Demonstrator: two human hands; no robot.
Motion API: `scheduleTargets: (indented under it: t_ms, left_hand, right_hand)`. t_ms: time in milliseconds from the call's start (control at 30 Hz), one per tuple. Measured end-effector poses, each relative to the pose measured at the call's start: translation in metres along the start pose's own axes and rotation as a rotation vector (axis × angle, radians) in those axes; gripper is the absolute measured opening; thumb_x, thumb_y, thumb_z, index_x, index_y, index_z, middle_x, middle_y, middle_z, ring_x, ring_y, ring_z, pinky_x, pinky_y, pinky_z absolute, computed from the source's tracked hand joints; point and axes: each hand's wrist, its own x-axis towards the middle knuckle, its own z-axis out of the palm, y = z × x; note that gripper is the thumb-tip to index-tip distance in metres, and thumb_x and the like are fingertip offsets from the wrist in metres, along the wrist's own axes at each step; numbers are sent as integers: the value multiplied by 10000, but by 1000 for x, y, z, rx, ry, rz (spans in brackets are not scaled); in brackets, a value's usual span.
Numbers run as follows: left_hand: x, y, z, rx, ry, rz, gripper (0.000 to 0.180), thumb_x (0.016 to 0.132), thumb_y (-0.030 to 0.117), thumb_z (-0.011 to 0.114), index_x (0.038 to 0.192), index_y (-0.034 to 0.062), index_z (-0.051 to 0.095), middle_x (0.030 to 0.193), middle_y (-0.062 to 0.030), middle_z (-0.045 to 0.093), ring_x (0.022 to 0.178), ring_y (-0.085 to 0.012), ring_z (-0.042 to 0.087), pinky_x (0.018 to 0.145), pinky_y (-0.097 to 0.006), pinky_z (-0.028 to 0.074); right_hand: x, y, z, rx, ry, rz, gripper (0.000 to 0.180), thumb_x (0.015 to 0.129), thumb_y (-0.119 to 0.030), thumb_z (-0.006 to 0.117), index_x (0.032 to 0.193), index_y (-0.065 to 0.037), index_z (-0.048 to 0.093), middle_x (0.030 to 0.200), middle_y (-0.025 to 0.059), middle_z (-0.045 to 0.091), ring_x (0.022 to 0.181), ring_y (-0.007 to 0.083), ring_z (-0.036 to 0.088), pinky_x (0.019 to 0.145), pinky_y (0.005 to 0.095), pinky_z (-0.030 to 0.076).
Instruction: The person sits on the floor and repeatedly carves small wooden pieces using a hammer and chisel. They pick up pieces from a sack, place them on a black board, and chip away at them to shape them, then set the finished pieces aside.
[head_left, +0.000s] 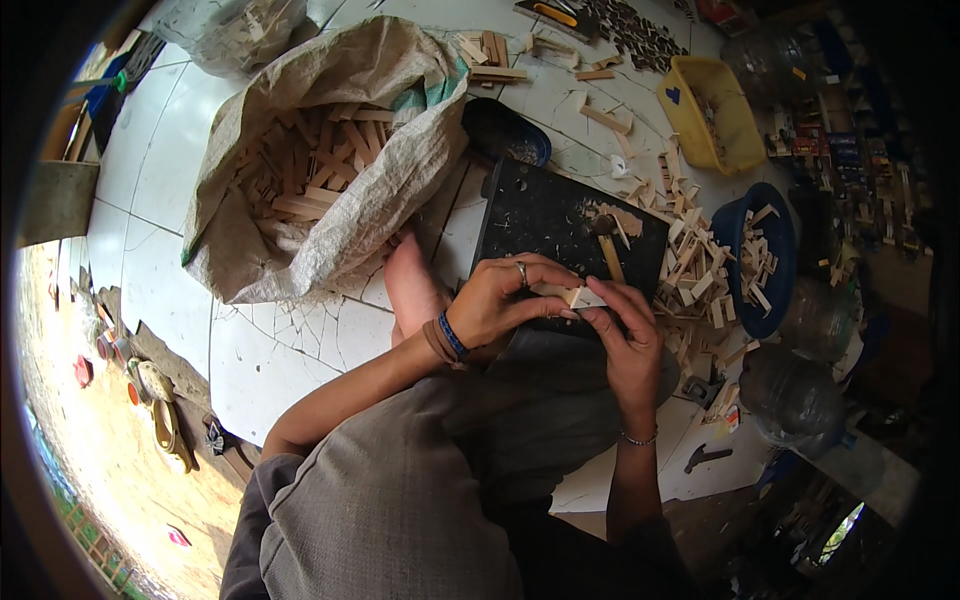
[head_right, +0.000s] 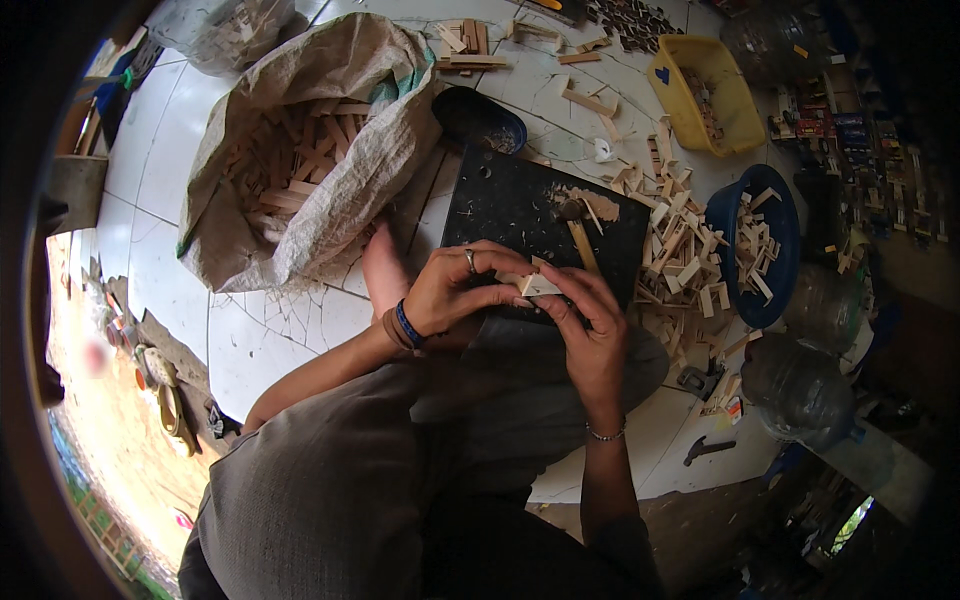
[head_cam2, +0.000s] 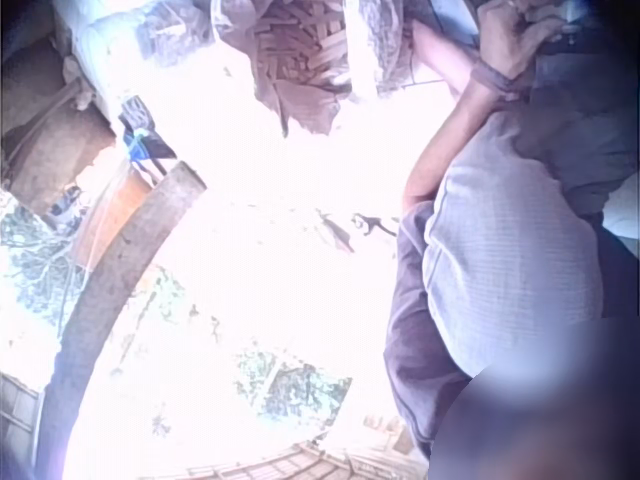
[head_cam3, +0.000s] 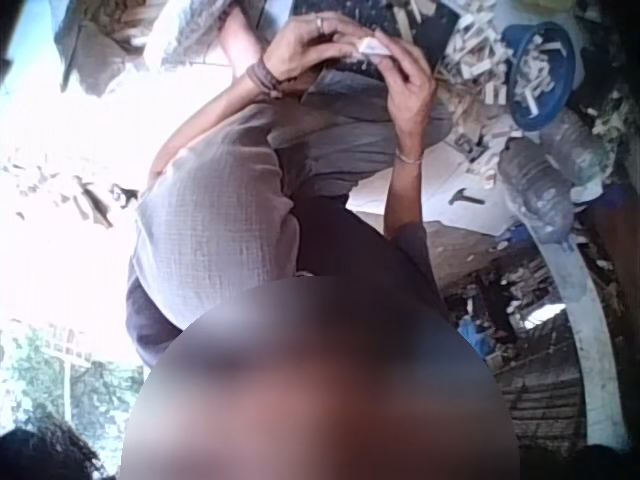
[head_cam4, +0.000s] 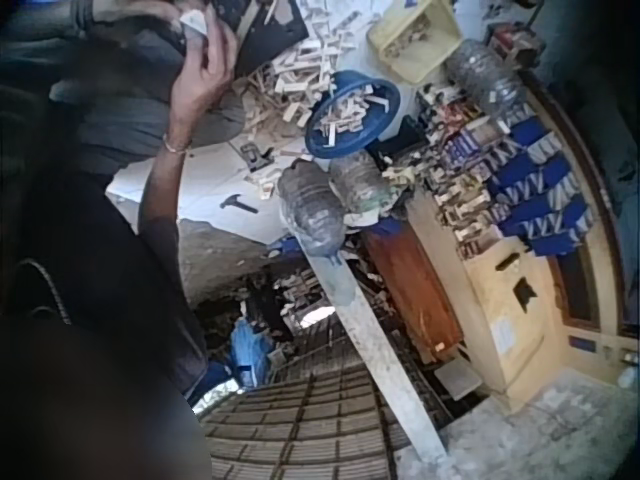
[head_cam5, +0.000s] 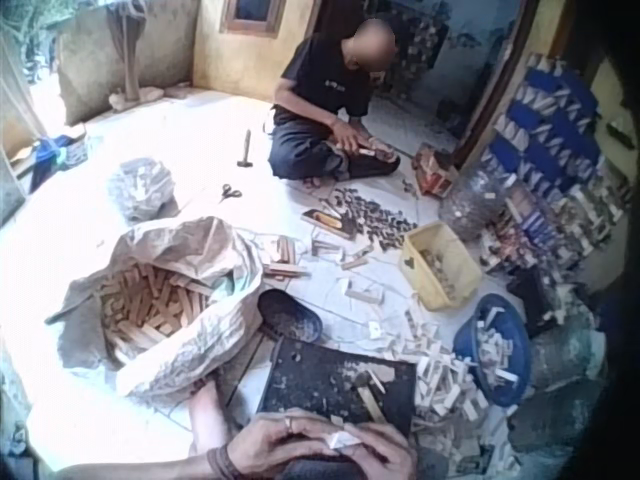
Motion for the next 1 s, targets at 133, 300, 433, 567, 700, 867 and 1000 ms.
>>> scheduleTargets:
  t_ms: [133, 300, 433, 567, 700, 867, 1000]
  left_hand:
    - [0, -1, 1, -14, 9, -13, 299, 883, 139, 786, 1158, 38, 731, 1146, -120, 740, 1060, -295, 714, 903, -372, 568]
    - [1, 0, 0, 4, 1, -3, 270, 891, 81, 774, 1151, 16, 739, 1135, -125, 733, 1046, -252, 713, 901, -350, 557]
    - [2, 1, -1, -8, 0, 4, 272, 887, 71, 772, 1150, 11, 732, 1115, -124, 736, 1041, -251, 714, 901, -348, 556]
    - [1, 4, 0, -109, -16, -61, 333, 891, 65, 780, 1205, 1, 692, 1196, -136, 697, 1098, -230, 687, 936, -358, 545]
    - [1, 12, -2, -169, -29, -37, 386, 889, 56, 790, 1247, -3, 660, 1270, -140, 647, 1144, -220, 653, 974, -362, 527]
    - [11, 21, -7, 9, -69, 7, 307, 901, 58, 769, 1191, -1, 688, 1197, -142, 671, 1113, -235, 662, 956, -357, 521]
    - [16, 30, -16, 143, -146, 29, 258, 914, 120, 753, 1146, 16, 717, 1149, -143, 689, 1084, -282, 682, 937, -378, 535]
  right_hand:
    - [0, -1, 0, -7, 4, 15, 342, 905, -73, 759, 1244, -113, 752, 1139, 75, 679, 1006, 161, 670, 838, 291, 551]
    - [0, -3, 0, -33, 17, 5, 341, 903, -74, 760, 1241, -124, 758, 1127, 75, 674, 977, 158, 669, 816, 292, 549]
    - [0, -5, 0, -64, 18, 17, 344, 901, -71, 761, 1241, -125, 759, 1122, 76, 673, 964, 158, 671, 810, 287, 546]
    - [1, -8, 0, -50, 16, 25, 330, 904, -59, 757, 1229, -114, 761, 1112, 81, 675, 949, 154, 673, 800, 288, 544]
    - [1, -11, 0, -33, 22, 18, 319, 904, -52, 754, 1218, -106, 762, 1092, 77, 676, 921, 156, 675, 789, 291, 543]
    - [1, -10, 1, -106, 58, -48, 321, 904, -70, 746, 1220, -124, 763, 1084, 88, 675, 921, 214, 686, 801, 325, 555]
    - [1, -9, -1, -53, 12, -24, 327, 926, -49, 718, 1246, -107, 748, 1118, 92, 666, 987, 187, 670, 847, 301, 550]
